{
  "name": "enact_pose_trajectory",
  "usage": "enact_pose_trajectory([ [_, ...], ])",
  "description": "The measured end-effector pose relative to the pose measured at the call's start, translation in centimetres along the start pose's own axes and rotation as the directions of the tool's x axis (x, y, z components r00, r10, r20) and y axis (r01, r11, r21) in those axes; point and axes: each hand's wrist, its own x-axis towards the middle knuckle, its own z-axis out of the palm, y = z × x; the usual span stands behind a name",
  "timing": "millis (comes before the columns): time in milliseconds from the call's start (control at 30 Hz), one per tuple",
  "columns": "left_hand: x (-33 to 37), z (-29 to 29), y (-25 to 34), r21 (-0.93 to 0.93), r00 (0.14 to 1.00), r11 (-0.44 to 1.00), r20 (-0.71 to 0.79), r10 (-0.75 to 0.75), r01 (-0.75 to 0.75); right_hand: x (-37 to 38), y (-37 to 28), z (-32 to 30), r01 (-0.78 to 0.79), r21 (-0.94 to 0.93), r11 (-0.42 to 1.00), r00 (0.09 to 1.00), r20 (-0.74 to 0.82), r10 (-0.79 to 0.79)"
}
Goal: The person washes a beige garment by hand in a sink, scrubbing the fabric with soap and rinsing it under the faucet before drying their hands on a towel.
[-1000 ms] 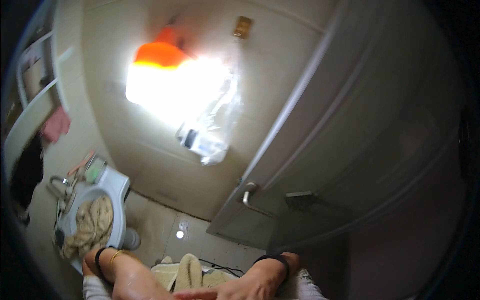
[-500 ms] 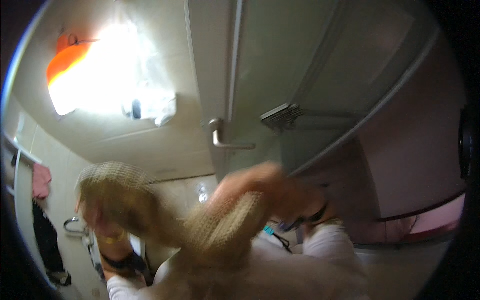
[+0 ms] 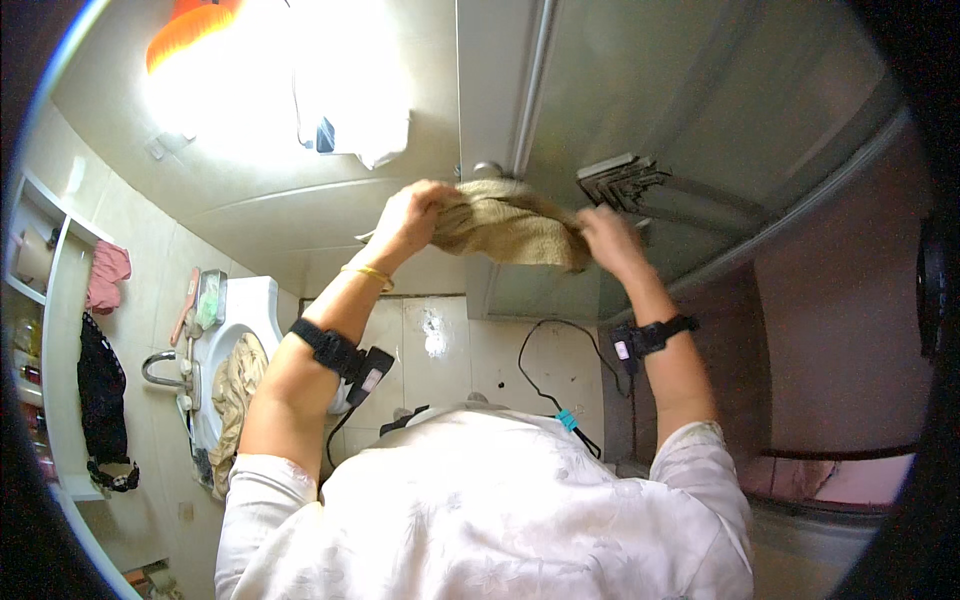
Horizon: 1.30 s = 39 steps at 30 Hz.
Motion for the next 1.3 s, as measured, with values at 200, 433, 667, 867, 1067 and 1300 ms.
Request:
enact_pose_trajectory([
  [200,-2.7,2.2,-2.5,-0.076,0.977,0.98,0.127,-0.173,0.183,-0.3,-4.8,-2.0,0.023,0.329,0.944,0.998,-0.06,-0.003],
  [433,-8.4,0.6,-7.4,-0.138,0.89,0.89,0.22,-0.4,0.434,-0.8,-12.2,-8.0,0.291,0.64,0.711,0.917,-0.398,-0.017],
  [667,-18.6,-2.5,-10.2,-0.189,0.767,0.744,0.122,-0.63,0.641,0.0,-18.1,-10.1,0.528,0.72,0.45,0.831,-0.546,-0.102],
  [867,-29.0,-3.0,-14.7,-0.462,0.611,0.576,-0.088,-0.786,0.674,3.4,-23.5,-8.1,0.571,0.769,0.289,0.82,-0.516,-0.248],
  [1067,-37.2,-3.2,-16.8,-0.52,0.484,0.491,-0.163,-0.86,0.698,6.5,-29.8,-5.6,0.524,0.845,0.108,0.816,-0.462,-0.346],
  [1300,-39.7,-5.8,-20.0,-0.737,0.145,0.402,-0.389,-0.91,0.543,10.8,-38.4,0.8,0.258,0.957,0.133,0.839,-0.153,-0.523],
])
